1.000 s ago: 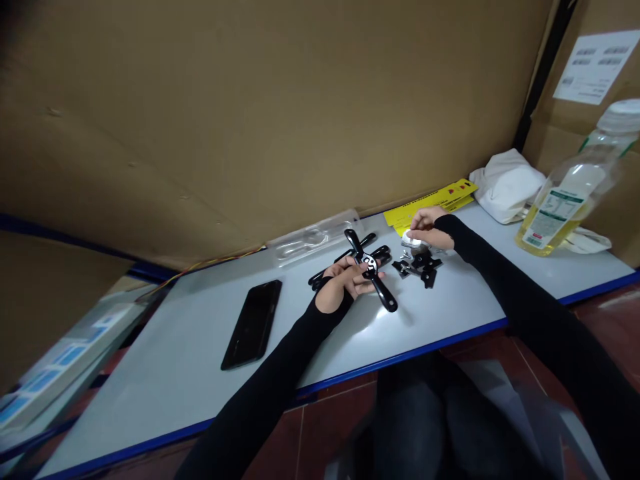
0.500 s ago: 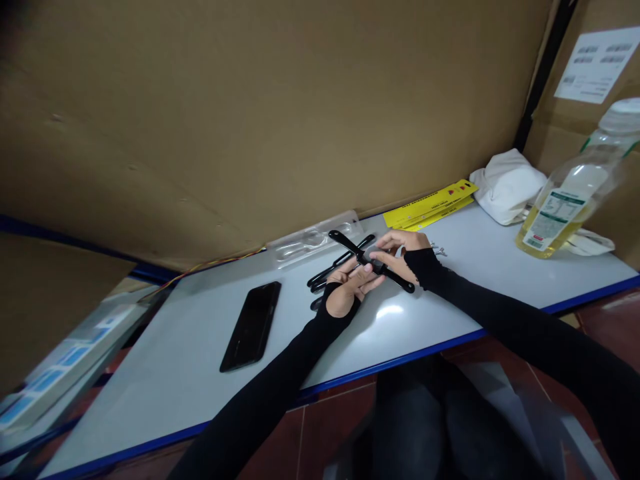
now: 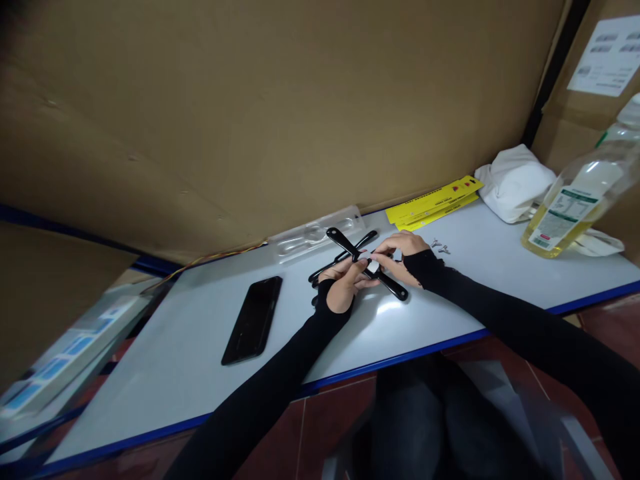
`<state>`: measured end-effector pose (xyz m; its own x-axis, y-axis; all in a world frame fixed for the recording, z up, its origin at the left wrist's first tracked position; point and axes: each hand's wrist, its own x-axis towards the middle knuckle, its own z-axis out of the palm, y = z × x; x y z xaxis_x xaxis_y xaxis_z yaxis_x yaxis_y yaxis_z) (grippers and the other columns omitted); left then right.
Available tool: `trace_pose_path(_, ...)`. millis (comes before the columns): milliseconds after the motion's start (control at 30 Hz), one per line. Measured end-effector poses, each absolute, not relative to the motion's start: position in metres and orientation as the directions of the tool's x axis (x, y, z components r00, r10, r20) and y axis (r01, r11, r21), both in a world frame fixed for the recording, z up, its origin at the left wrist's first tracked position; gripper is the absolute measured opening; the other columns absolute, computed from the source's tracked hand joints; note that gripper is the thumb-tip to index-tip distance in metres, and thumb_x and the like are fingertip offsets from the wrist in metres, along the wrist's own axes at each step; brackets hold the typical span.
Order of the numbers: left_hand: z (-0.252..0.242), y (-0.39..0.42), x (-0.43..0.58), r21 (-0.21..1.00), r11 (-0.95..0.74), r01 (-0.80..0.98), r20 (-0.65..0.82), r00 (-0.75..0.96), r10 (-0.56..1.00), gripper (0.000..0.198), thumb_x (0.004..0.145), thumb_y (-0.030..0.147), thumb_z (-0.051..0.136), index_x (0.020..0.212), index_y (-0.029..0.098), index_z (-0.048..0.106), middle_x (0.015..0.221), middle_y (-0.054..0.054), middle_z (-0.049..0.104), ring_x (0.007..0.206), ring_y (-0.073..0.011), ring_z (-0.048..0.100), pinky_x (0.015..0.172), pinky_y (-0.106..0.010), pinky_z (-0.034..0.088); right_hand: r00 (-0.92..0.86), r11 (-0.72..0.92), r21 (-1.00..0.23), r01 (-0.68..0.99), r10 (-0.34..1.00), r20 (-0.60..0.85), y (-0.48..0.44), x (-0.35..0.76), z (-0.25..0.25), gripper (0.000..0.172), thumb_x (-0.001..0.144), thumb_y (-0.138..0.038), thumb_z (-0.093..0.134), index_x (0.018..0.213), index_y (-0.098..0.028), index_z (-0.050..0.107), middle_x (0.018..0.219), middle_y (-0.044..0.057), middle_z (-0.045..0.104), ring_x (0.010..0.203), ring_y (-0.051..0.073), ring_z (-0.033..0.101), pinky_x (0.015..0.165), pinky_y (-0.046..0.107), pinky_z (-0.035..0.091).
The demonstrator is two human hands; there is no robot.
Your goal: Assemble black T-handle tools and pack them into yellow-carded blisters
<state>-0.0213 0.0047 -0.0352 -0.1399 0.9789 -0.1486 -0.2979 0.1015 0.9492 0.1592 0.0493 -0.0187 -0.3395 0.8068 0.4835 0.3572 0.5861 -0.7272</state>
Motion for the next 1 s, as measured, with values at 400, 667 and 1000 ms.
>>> trace_pose_path(400, -0.039, 0.007, -0.024, 0.952, 0.075, -0.296, -0.121, -0.14, 0.983, 0.053, 0.062, 0.041, 0.101, 0.102, 0.01, 0.085, 0.074, -0.009, 0.079, 0.071, -0.0305, 0.081, 0.066, -0.044, 0.072, -0.399, 0.57, -0.768, 0.292, 0.802, 0.444, 0.051, 0.164, -0.019, 0.022, 0.092, -0.039, 0.072, 0.086, -0.021, 0.084, 0.08, 0.004, 0.076, 0.072, 0.015, 0.064, 0.055, 0.025, 0.039)
trace_pose_path(667, -0.025, -0.001, -0.019, 0.958, 0.072, -0.277, -0.129, -0.195, 0.972, 0.043, 0.063, 0.035, 0.098, 0.092, 0.007, 0.083, 0.087, -0.014, 0.081, 0.067, -0.0266, 0.079, 0.057, -0.036, 0.069, -0.248, 0.493, -0.69, 0.531, 0.868, 0.43, 0.087, 0.2, -0.009, 0.019, 0.093, -0.033, 0.07, 0.09, -0.018, 0.081, 0.09, 0.006, 0.079, 0.076, 0.017, 0.066, 0.064, 0.027, 0.046)
trace_pose_path(1000, -0.028, 0.002, -0.018, 0.957, 0.099, -0.273, -0.157, -0.2, 0.967, 0.047, 0.055, 0.032, 0.098, 0.091, 0.005, 0.083, 0.08, -0.014, 0.08, 0.057, -0.0231, 0.075, 0.044, -0.027, 0.059, -0.472, 0.366, -0.531, 0.764, 0.879, -0.073, 0.119, 0.269, -0.008, 0.035, 0.082, -0.011, 0.074, 0.116, -0.016, 0.082, 0.101, 0.009, 0.081, 0.078, 0.017, 0.069, 0.069, 0.027, 0.051)
